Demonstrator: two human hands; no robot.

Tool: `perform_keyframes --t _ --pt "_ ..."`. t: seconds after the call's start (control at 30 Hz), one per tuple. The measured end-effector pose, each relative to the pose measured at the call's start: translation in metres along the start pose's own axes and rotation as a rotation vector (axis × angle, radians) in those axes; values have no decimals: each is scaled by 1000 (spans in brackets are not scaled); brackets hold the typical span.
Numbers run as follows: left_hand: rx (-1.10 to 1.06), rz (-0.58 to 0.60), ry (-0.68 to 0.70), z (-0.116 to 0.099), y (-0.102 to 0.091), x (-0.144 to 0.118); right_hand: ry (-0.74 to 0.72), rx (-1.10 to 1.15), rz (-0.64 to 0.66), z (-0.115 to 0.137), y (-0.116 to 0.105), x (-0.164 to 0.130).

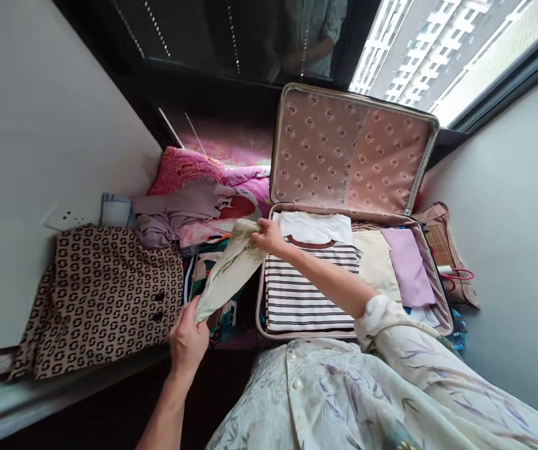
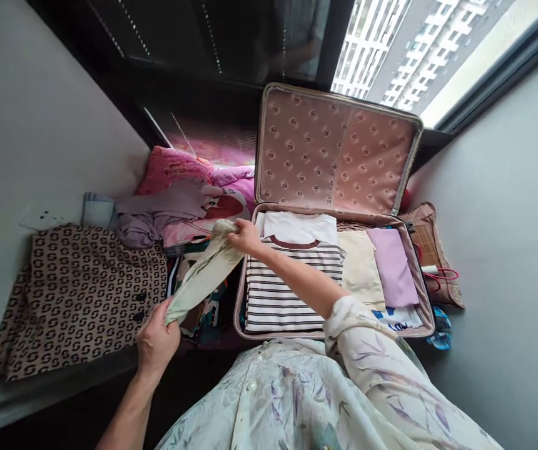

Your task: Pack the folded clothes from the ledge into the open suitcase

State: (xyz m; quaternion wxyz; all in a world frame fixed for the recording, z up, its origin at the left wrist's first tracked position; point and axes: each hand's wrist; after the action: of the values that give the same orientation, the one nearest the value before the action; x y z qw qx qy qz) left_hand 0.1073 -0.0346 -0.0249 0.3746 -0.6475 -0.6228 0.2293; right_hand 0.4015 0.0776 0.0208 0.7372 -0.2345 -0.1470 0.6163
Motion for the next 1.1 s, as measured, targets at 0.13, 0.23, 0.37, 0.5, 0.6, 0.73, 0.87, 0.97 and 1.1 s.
perform_keyframes --t 0.13,0.23,0.37,0.5,0.6,0.73,0.87,0.97,1.1 --pt "-76 77 206 -89 41 55 -38 137 -276 -39 -118 -20" --pt "-96 168 331 -168 93 101 -6 118 -457 -82 -211 -39" --pt "-57 225 522 -267 182 131 -3 50 -695 -166 -310 -70" --pt "113 444 629 -321 280 101 250 -96 -827 -265 -355 -115" --pt "301 667 550 -331 334 62 468 -155 -813 -325 -355 -145" --pt "435 763 502 -326 355 42 520 -142 -790 -367 -343 -160" --pt "467 897 544 -323 339 51 513 -160 -772 -380 -341 -159" --pt "486 866 513 -326 328 50 505 -194 -766 -376 -344 -164" --pt "475 608 432 -340 330 44 244 -505 -683 -356 -334 -168"
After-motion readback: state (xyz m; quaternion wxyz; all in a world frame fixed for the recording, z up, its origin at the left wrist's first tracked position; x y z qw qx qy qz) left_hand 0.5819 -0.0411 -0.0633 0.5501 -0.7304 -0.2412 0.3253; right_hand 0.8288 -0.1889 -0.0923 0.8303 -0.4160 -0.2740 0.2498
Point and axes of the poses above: each hand's wrist, its own x-axis towards the middle knuckle, its own y-axis out of the palm, z = x × y, and after that the axes turned 6 degrees about -y, right-handed
